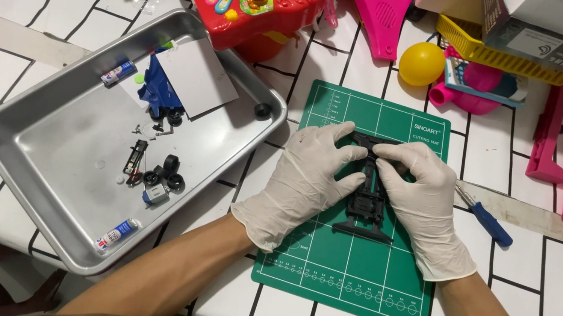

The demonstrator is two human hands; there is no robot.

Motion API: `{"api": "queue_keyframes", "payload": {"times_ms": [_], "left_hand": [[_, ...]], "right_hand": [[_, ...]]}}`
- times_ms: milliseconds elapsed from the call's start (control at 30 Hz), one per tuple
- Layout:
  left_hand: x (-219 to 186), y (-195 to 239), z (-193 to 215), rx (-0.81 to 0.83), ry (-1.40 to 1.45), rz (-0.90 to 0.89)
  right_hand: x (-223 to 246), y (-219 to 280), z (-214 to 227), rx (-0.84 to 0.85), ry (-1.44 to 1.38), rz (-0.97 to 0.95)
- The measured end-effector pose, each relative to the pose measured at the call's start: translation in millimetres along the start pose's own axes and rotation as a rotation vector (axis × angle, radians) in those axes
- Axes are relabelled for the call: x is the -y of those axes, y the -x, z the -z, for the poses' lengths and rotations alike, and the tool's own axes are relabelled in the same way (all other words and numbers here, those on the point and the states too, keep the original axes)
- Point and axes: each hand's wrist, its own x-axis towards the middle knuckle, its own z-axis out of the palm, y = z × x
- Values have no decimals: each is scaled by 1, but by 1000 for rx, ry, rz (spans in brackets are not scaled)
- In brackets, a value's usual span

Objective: The person places a packaged toy car on a shelf, then unpacks a new toy car kit from a box. They remove the plastic parts and chassis from the packaging and begin assembling the car's frame on a green cutting mat, attaching wheels and a motor component.

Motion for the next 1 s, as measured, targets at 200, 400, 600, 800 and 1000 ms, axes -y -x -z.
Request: {"api": "queue_keyframes", "payload": {"times_ms": [200, 400, 600, 800, 1000], "left_hand": [[1, 0, -1, -31, -16, -24], [0, 1, -1, -84, 19, -23], [-8, -4, 21, -206, 26, -57], [-25, -1, 84, -249, -26, -75], [14, 30, 153, -80, -236, 123]], "right_hand": [[-4, 0, -1, -1, 7, 7], [4, -1, 2, -10, 1, -9], [6, 2, 7, -67, -21, 10], [13, 2, 12, -97, -59, 33], [14, 4, 15, -81, -87, 8]]}}
